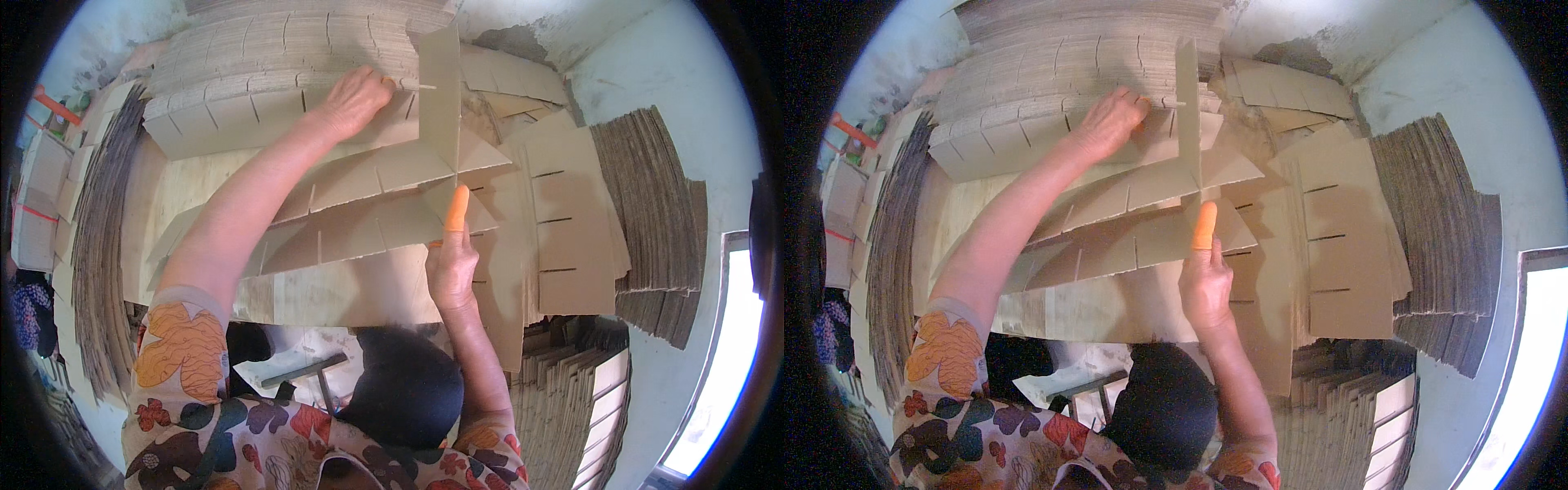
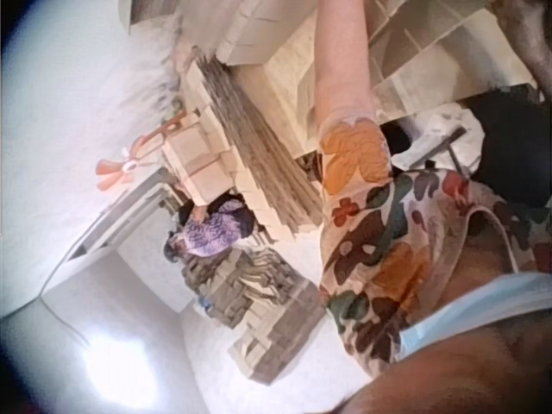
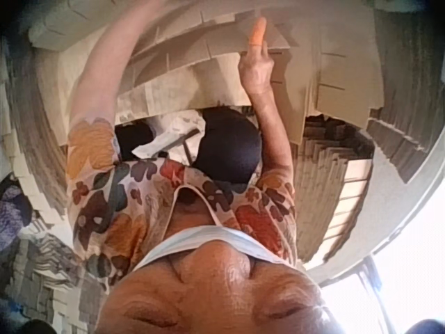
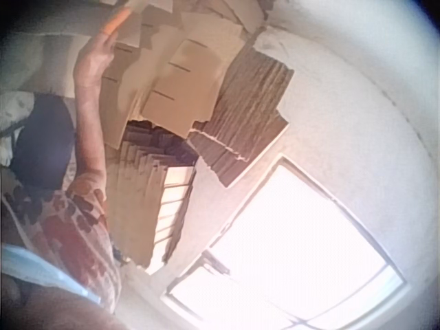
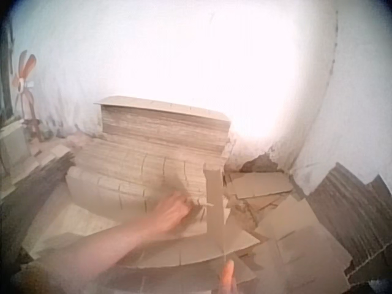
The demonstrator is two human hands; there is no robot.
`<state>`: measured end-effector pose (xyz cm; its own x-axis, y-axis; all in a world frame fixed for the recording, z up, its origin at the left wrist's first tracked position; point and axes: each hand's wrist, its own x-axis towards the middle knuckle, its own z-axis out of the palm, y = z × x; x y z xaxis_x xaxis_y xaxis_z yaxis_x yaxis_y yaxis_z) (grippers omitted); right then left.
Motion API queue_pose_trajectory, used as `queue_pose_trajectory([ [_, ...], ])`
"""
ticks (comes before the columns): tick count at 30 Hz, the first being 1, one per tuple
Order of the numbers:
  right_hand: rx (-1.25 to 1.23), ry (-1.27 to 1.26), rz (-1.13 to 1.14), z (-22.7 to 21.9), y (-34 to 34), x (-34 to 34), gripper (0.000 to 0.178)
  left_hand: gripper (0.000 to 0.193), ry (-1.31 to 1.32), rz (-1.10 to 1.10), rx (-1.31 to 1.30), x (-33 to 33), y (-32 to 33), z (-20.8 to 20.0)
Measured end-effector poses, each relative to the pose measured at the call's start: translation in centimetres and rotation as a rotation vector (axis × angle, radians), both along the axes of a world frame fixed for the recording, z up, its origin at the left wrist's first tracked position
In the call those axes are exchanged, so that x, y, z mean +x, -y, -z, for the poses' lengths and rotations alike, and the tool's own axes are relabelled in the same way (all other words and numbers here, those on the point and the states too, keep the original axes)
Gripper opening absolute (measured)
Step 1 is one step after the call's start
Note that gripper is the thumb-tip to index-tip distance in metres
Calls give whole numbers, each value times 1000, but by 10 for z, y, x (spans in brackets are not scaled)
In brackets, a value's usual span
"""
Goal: The person folds pre-scored cardboard sheets into multi-compartment dividers by hand. They repeatedly pick up a flat sheet, fold along the score lines, and place the finished divider onto a growing stack.
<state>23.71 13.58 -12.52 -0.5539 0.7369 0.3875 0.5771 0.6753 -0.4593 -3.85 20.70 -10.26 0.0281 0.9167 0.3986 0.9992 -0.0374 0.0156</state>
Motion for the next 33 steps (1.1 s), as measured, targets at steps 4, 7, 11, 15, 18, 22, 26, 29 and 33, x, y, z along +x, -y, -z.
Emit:
queue_pose_trajectory([
  [4, 8, 0, 12, -2, 7, 4, 88, 14, -16, 85, 59, -9, 2, 4],
  [7, -8, -5, 3, -5, 12, 8, 86, 10, 49, 119, 106, -6, 7, 0],
  [11, -10, -12, -18, -16, 18, 10, 85, 8, 115, 92, 31, 1, 11, -7],
  [15, 36, -4, -10, -10, 17, 14, 78, 8, 26, 57, -26, 2, 10, -6],
  [18, -17, 47, 1, -10, 16, 16, 81, 9, 32, 223, 263, 2, 14, -5],
  [22, -17, 12, -8, -14, 19, 14, 81, 10, 7, 251, 304, 1, 18, -8],
  [26, -16, -13, -20, -10, 17, 15, 82, 12, 8, 167, 103, 10, 21, -21],
  [29, -24, 26, -10, -11, 18, 16, 84, 16, 53, 131, -20, 16, 21, -31],
  [33, -61, 72, 47, -17, 23, 17, 78, 18, 64, 153, -66, 17, 23, -35],
])
